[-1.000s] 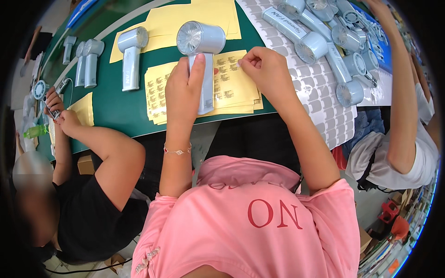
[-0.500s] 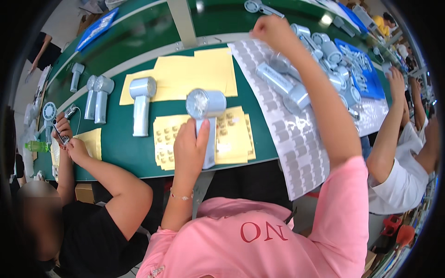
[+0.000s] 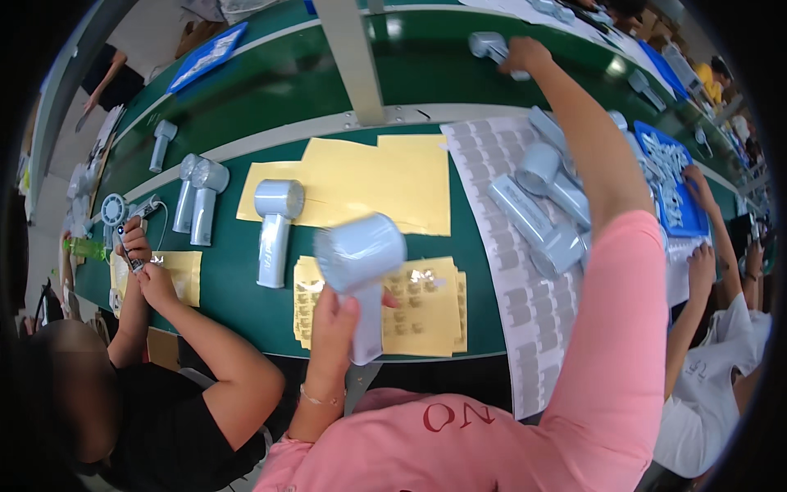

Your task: Apply stickers and labels to the body of small handheld electric fans at an assembly line.

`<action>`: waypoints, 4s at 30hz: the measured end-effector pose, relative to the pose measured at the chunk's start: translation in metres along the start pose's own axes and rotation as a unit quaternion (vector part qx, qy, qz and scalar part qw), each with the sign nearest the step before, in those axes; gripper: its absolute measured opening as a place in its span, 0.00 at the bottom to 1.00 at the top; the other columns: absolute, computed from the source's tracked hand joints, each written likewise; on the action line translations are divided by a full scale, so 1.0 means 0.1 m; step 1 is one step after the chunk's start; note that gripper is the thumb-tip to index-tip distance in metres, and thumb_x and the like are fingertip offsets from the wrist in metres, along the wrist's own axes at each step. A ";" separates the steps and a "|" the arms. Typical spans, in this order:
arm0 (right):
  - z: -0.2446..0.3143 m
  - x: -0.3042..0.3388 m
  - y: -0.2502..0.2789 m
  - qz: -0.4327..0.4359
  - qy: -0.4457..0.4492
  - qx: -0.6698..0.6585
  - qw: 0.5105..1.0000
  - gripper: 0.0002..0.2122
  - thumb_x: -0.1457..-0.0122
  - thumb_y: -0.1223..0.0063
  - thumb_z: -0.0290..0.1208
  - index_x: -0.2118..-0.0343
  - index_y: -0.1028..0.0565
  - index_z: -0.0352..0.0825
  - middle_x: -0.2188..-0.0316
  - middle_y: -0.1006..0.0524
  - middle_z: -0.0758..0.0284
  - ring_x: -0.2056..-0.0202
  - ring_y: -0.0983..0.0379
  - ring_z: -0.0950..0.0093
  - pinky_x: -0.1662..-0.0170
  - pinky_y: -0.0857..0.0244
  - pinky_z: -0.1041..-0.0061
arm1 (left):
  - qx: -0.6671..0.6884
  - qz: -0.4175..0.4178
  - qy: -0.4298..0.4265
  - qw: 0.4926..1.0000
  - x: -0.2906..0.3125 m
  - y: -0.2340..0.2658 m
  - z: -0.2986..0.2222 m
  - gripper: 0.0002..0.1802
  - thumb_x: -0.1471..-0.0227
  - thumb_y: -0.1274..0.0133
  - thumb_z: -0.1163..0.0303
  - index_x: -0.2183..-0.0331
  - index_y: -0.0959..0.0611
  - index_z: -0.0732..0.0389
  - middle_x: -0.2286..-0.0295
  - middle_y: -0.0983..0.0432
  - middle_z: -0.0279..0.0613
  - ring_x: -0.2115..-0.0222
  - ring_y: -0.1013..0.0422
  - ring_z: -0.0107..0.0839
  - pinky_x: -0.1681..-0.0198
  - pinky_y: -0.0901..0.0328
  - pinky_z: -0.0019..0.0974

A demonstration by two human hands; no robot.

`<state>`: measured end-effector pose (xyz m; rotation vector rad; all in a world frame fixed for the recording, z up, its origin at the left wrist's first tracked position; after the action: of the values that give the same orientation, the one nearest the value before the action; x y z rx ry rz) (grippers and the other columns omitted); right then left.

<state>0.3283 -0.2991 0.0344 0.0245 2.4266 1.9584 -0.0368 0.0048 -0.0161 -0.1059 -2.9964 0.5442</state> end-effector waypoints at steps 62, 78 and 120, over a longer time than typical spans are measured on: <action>0.60 1.05 -0.41 0.044 -0.016 -0.326 0.944 0.03 0.59 0.48 0.23 0.79 0.25 0.33 0.75 0.24 0.56 0.69 0.25 0.61 0.65 0.31 0.68 | 0.177 0.042 -0.002 0.983 0.35 0.03 0.06 0.27 0.41 0.74 0.50 0.66 0.30 0.64 0.73 0.28 0.44 0.77 0.33 0.24 0.73 0.36 0.27; 0.32 2.93 0.52 -0.125 0.125 -0.671 0.720 0.13 0.54 0.40 0.28 0.66 0.28 0.31 0.76 0.27 0.70 0.79 0.35 0.83 0.77 0.42 0.86 | 0.386 0.060 0.091 0.916 0.28 0.16 -0.05 0.28 0.43 0.65 0.48 0.53 0.35 0.64 0.61 0.32 0.51 0.56 0.34 0.42 0.50 0.39 0.53; 1.37 4.74 0.37 -0.063 0.126 -0.734 0.665 0.06 0.53 0.46 0.13 0.72 0.29 0.26 0.72 0.31 0.67 0.76 0.30 0.85 0.76 0.31 0.90 | 0.330 0.047 0.136 0.933 0.48 -0.26 0.04 0.19 0.49 0.49 0.65 0.58 0.30 0.66 0.68 0.28 0.46 0.65 0.28 0.33 0.65 0.30 0.34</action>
<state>-0.1414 -0.1451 0.0383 -0.4262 0.1893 3.1979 -0.0860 -0.0171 -0.0068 -0.2461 -2.3985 1.3783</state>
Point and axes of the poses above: each hand's wrist, its own x-axis away from the middle knuckle, its own y-axis out of the back of the hand, z = x × y, the point moved 1 cm from there along -x, towards the middle knuckle
